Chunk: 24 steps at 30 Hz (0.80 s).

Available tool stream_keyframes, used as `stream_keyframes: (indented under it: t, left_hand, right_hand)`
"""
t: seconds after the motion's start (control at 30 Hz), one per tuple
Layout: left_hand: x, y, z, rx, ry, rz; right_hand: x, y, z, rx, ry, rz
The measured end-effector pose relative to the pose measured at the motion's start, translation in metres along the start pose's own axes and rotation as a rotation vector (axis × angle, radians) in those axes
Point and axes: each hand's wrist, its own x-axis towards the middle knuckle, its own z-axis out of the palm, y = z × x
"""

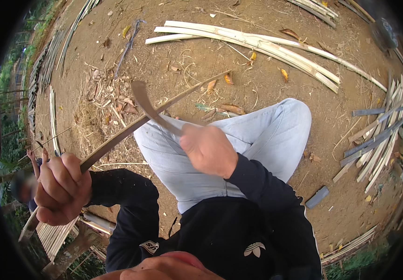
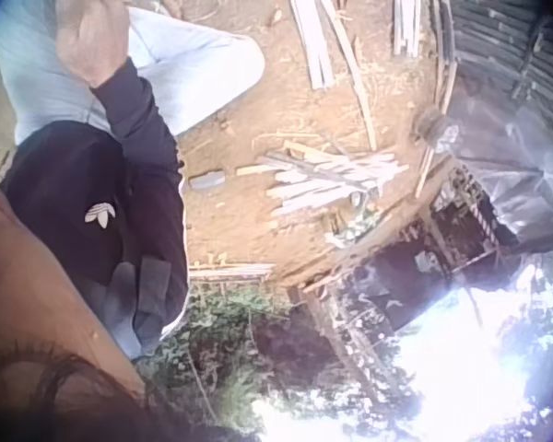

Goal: The person strips layers from long pieces of bamboo using a sickle-like blade while sitting on the ground.

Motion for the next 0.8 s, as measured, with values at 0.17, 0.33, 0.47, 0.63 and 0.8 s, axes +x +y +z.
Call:
stream_keyframes:
  t: [0.17, 0.33, 0.47, 0.63, 0.8]
  left_hand:
    - [0.000, -0.002, -0.004, 0.004, 0.004, -0.010]
    - [0.000, 0.000, -0.014, -0.060, 0.037, -0.079]
    - [0.000, 0.003, -0.020, 0.038, 0.056, -0.012]
    - [0.010, 0.002, -0.036, 0.043, 0.032, -0.038]
    - [0.017, 0.008, -0.028, 0.072, 0.046, -0.085]
  right_hand:
    - [0.003, 0.008, -0.005, -0.060, -0.054, -0.031]
    - [0.007, 0.012, -0.001, 0.017, -0.008, -0.053]
    - [0.025, 0.037, -0.001, -0.111, 0.040, 0.009]
    - [0.009, 0.018, 0.013, 0.181, -0.048, 0.061]
    - [0.023, 0.051, 0.001, 0.039, 0.006, 0.149]
